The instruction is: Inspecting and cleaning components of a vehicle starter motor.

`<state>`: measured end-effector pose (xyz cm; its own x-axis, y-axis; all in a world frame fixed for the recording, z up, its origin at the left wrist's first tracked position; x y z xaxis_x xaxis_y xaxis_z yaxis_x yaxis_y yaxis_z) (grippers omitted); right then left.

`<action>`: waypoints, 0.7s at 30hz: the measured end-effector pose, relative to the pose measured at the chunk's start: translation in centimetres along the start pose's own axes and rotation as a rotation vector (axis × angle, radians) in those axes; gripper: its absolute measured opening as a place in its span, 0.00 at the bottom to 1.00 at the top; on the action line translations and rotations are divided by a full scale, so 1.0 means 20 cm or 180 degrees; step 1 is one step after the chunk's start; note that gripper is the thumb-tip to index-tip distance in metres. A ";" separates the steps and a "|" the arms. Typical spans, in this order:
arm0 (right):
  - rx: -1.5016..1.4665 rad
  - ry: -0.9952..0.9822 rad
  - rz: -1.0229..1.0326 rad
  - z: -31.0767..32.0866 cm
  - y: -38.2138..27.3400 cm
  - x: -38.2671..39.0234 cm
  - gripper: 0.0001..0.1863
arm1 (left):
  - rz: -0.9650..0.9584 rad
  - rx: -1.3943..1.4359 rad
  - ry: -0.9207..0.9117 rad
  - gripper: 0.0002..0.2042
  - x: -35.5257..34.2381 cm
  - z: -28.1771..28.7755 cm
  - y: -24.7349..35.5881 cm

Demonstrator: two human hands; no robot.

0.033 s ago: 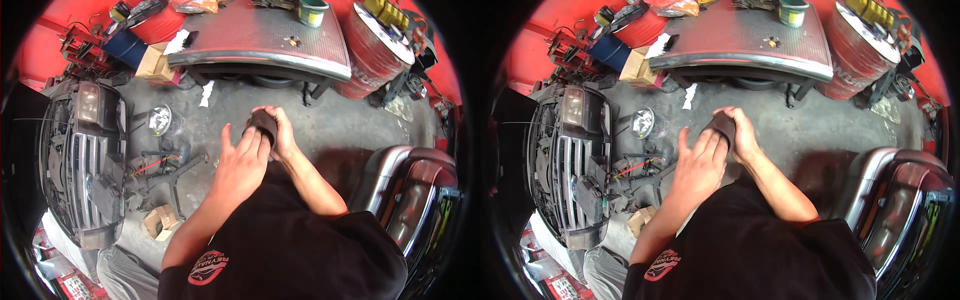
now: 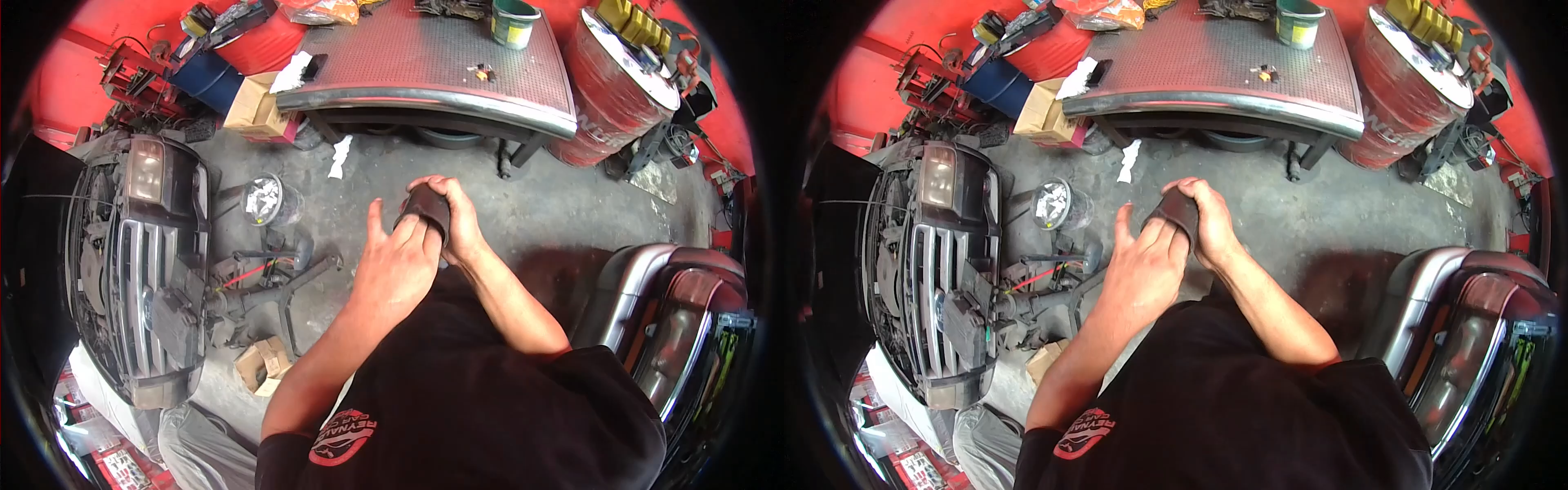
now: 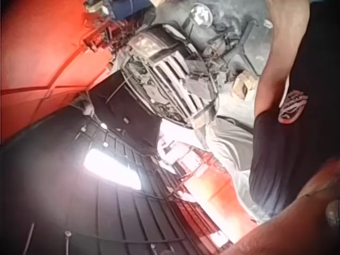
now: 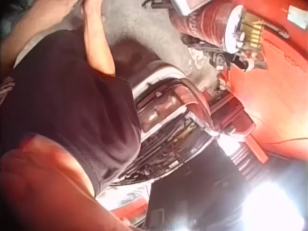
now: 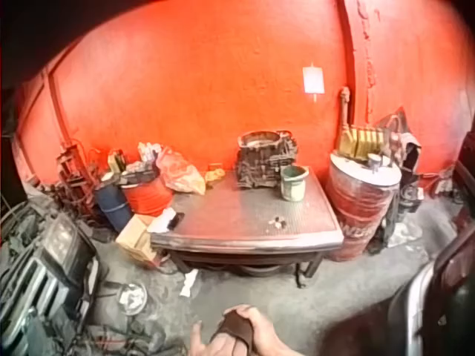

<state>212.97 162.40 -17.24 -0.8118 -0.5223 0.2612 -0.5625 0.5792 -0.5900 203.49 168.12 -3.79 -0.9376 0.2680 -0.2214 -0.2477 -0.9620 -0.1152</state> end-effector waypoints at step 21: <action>-0.0618 0.1373 0.0179 0.06 0.03 -0.93 0.22 | -0.1385 0.1201 -0.1233 0.18 -0.77 -0.53 -0.82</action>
<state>227.97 171.66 -23.35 -0.8097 -0.2031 0.5505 -0.5014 0.7269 -0.4693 224.56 180.43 -8.71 -0.7359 0.6628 0.1383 -0.6230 -0.7428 0.2451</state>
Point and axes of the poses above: each hand's wrist, its own x-axis away from the middle knuckle, its own z-axis out of the back of the hand, y = z × x, the point moved 6 cm from there along -x, towards the middle knuckle, and after that the axes turned 6 degrees about -x, right-handed, at the moved point
